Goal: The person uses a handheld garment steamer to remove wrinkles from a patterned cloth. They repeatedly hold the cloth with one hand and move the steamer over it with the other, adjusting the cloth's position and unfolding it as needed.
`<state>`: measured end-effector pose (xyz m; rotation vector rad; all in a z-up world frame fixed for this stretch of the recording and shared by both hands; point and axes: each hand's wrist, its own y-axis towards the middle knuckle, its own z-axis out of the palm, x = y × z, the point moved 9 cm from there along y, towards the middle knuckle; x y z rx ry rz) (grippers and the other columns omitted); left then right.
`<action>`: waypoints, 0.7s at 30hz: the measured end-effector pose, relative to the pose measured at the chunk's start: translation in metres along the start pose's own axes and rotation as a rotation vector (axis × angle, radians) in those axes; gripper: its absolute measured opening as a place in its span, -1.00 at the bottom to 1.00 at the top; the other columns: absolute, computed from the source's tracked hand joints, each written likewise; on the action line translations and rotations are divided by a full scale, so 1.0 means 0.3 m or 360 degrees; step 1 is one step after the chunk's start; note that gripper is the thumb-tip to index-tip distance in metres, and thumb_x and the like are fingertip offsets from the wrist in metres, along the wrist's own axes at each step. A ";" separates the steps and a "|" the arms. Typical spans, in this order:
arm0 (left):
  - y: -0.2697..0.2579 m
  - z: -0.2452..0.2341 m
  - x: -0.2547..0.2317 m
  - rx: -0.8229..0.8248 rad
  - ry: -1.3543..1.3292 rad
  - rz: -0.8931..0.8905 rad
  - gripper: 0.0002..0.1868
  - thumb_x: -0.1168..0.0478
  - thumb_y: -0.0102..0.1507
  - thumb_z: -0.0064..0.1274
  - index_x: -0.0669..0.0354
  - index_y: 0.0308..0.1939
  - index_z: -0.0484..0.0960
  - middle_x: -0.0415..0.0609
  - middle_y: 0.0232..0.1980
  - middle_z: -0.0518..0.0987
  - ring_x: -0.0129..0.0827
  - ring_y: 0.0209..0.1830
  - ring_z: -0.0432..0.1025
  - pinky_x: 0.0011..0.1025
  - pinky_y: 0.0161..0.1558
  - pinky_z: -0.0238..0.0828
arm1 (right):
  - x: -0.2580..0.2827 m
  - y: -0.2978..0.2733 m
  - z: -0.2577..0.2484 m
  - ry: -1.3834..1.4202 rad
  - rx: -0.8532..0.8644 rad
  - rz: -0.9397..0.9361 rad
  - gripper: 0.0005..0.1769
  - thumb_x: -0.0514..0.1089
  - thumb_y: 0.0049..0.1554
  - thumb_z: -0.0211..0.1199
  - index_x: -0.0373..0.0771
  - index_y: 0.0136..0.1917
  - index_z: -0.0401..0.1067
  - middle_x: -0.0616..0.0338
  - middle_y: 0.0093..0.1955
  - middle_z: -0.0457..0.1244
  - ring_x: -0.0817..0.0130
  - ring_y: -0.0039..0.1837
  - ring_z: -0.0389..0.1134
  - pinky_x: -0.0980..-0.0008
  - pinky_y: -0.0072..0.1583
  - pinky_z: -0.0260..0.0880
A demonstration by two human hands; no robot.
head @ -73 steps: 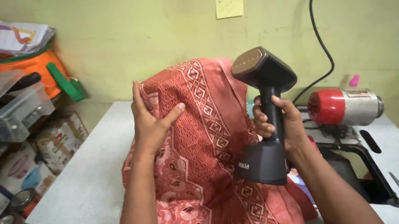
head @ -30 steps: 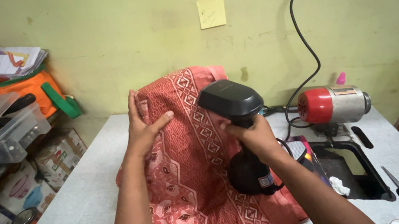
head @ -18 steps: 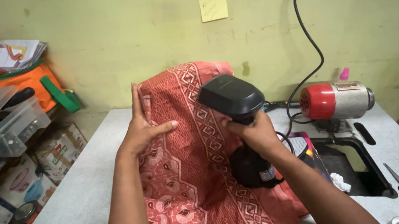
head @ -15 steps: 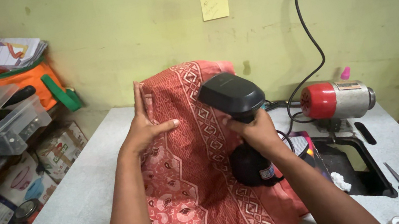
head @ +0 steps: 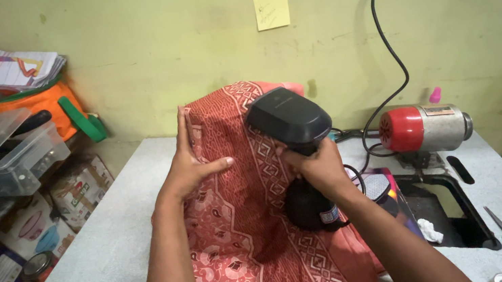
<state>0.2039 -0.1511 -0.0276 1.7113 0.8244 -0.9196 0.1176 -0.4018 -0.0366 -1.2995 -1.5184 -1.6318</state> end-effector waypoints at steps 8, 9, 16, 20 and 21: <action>-0.001 -0.009 0.019 -0.0071 0.0135 -0.0170 0.63 0.08 -0.20 0.53 -0.44 0.60 -0.50 -0.05 0.71 -0.17 -0.20 0.69 -0.18 -0.12 0.52 -0.07 | -0.014 0.001 -0.001 -0.0033 0.0051 -0.0047 -0.89 -0.24 0.02 0.39 -0.28 -0.14 0.59 0.28 -0.39 0.34 0.55 -0.38 0.32 0.46 -0.32 0.29; 0.000 -0.008 0.016 -0.0068 0.0135 -0.0144 0.63 0.08 -0.19 0.53 -0.43 0.60 -0.50 -0.04 0.71 -0.16 -0.19 0.69 -0.17 -0.12 0.53 -0.07 | -0.016 0.001 0.000 -0.0027 0.0056 -0.0068 -0.89 -0.25 0.02 0.39 -0.29 -0.14 0.58 0.28 -0.39 0.34 0.55 -0.37 0.32 0.47 -0.31 0.29; 0.000 -0.009 0.017 -0.0079 0.0106 -0.0079 0.61 0.10 -0.18 0.53 -0.41 0.60 -0.48 0.00 0.71 -0.16 -0.17 0.69 -0.16 -0.12 0.53 -0.05 | -0.022 -0.005 -0.021 -0.0156 -0.0020 -0.0148 -0.74 -0.30 -0.05 0.38 -0.30 -0.04 0.49 0.28 -0.30 0.34 0.52 -0.32 0.35 0.43 -0.26 0.37; 0.002 -0.011 0.021 -0.0088 0.0138 -0.0067 0.61 0.14 -0.16 0.54 -0.39 0.61 -0.47 0.01 0.72 -0.14 -0.16 0.69 -0.17 -0.11 0.54 -0.08 | -0.016 -0.012 -0.021 -0.0190 -0.0022 -0.0185 -0.66 -0.32 -0.08 0.39 -0.30 0.01 0.48 0.25 -0.22 0.36 0.48 -0.24 0.37 0.40 -0.21 0.39; 0.001 -0.010 0.023 -0.0083 0.0103 -0.0069 0.61 0.14 -0.16 0.54 -0.39 0.60 -0.47 0.01 0.71 -0.16 -0.17 0.69 -0.16 -0.11 0.53 -0.05 | -0.008 -0.015 -0.019 -0.0186 -0.0022 -0.0220 -0.63 -0.33 -0.09 0.39 -0.29 0.03 0.48 0.25 -0.19 0.36 0.47 -0.21 0.38 0.39 -0.19 0.40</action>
